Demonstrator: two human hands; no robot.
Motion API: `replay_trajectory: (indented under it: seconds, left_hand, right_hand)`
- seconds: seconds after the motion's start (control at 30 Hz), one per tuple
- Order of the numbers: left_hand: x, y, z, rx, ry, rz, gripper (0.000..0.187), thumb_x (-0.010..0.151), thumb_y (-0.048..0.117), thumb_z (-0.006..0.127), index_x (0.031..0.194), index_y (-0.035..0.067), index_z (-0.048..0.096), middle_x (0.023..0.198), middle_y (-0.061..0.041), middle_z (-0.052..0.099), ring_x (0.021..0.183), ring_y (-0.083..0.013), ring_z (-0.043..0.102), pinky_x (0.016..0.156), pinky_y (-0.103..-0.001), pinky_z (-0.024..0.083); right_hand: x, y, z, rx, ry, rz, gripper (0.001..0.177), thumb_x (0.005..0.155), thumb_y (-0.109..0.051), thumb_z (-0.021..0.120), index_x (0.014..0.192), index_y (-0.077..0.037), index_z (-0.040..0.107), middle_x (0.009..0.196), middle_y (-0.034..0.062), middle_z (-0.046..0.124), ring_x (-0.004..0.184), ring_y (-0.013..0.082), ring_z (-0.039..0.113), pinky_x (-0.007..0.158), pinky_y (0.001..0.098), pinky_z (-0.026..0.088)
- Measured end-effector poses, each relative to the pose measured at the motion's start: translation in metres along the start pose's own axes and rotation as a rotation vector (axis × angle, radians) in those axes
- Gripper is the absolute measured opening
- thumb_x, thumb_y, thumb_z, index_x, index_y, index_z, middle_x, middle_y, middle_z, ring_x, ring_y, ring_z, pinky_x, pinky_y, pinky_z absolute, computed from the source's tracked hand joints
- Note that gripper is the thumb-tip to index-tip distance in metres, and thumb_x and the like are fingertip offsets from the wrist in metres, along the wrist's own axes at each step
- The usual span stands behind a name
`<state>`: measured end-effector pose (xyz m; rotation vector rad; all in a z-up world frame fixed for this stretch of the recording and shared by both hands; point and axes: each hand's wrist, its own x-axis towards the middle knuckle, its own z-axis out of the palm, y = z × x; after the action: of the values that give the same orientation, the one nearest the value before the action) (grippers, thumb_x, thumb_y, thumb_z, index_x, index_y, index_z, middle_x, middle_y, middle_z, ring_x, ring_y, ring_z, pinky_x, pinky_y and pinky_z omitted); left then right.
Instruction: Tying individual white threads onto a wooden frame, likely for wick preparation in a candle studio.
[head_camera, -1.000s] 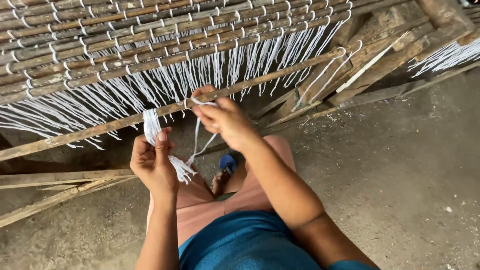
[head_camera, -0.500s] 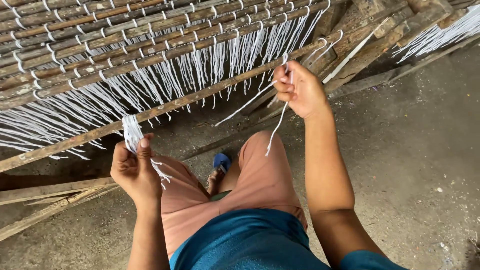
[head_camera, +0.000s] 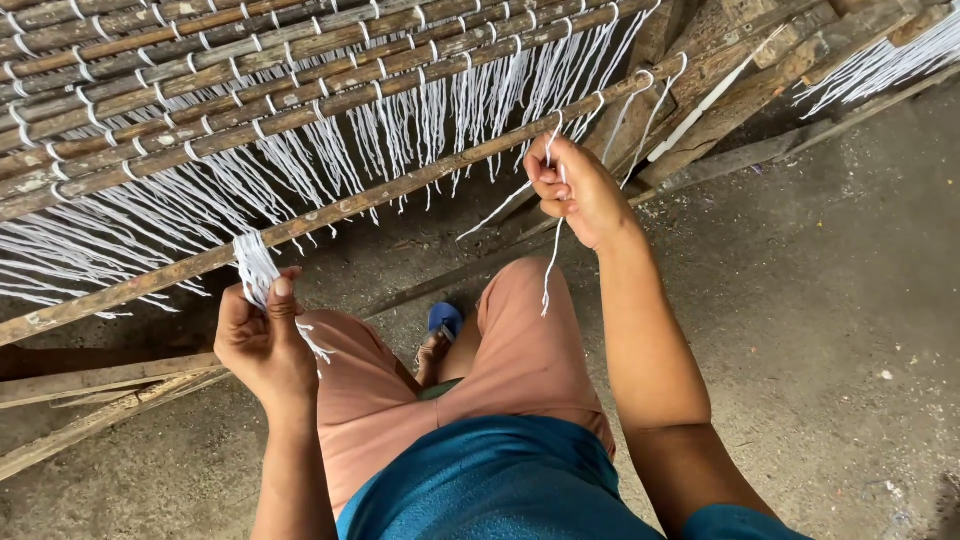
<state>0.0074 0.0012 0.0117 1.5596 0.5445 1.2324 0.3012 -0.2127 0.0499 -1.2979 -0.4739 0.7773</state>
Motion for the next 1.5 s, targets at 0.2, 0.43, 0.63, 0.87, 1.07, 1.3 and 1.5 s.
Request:
replay_trajectory:
  seconds: [0.2,0.43,0.63,0.87,1.07,1.3,1.5]
  left_hand:
    - [0.0,0.005,0.0,0.017,-0.001,0.01,0.018,0.109,0.001,0.067,0.093,-0.002,0.06,0.066,-0.01,0.056,0.091,-0.0232,0.069,0.094,-0.037,0.053]
    - [-0.002,0.0,-0.001,0.011,-0.001,0.023,0.019,0.11,0.001,0.067,0.093,-0.002,0.06,0.065,-0.009,0.054,0.097,-0.0268,0.072,0.096,-0.039,0.054]
    - [-0.003,0.001,-0.002,0.021,0.018,0.01,0.015,0.11,0.004,0.067,0.098,-0.002,0.061,0.072,-0.013,0.062,0.068,-0.0149,0.055,0.075,-0.031,0.047]
    - [-0.004,0.014,0.017,-0.089,0.03,-0.111,0.014,0.114,0.016,0.053,0.111,0.004,0.06,0.081,-0.011,0.068,0.06,-0.0063,0.046,0.064,-0.022,0.038]
    - [0.005,0.025,0.013,0.011,0.108,-0.192,0.011,0.107,0.019,0.06,0.101,0.012,0.065,0.076,-0.006,0.066,0.062,-0.0096,0.049,0.062,-0.025,0.041]
    - [0.004,0.015,0.017,-0.186,0.155,-0.163,0.009,0.1,0.015,0.065,0.095,0.007,0.067,0.061,-0.002,0.06,0.052,-0.0062,0.05,0.051,-0.021,0.04]
    - [0.003,0.01,0.024,-0.335,0.135,-0.16,0.013,0.103,0.016,0.064,0.103,0.004,0.068,0.076,-0.009,0.068,0.049,-0.0067,0.053,0.049,-0.021,0.042]
  right_hand:
    - [-0.004,-0.01,-0.018,0.106,0.034,-0.025,0.047,0.106,-0.05,0.038,0.088,-0.008,0.051,0.081,-0.0049,0.022,0.058,0.0017,0.029,0.039,0.0103,0.021]
    - [0.008,-0.012,-0.023,0.166,0.096,-0.027,0.045,0.105,-0.045,0.031,0.086,-0.009,0.051,0.079,-0.0029,0.026,0.056,0.0037,0.03,0.038,0.0126,0.021]
    - [0.04,0.022,-0.025,0.367,0.19,-0.045,0.031,0.098,-0.041,0.041,0.085,-0.013,0.04,0.072,0.0003,0.035,0.052,0.0071,0.032,0.036,0.0166,0.018]
    - [0.038,0.215,0.017,-0.197,0.556,-0.379,0.054,0.106,-0.055,0.048,0.079,-0.011,0.064,0.048,-0.0004,0.043,0.042,0.0091,0.045,0.043,0.0208,0.034]
    - [0.014,0.3,0.073,-0.561,-0.097,0.39,0.042,0.089,-0.054,0.077,0.096,-0.013,0.071,0.087,0.004,0.068,0.067,0.0158,0.056,0.039,0.0288,0.042]
    - [0.022,0.118,0.207,-0.094,-0.237,-0.345,0.015,0.105,-0.009,0.052,0.094,-0.012,0.061,0.101,0.0078,0.071,0.06,0.0073,0.058,0.05,0.0187,0.046]
    - [0.017,0.084,0.23,-0.022,-0.162,-0.404,0.008,0.101,-0.016,0.07,0.1,-0.009,0.066,0.087,0.0017,0.066,0.07,0.0087,0.058,0.061,0.0225,0.049]
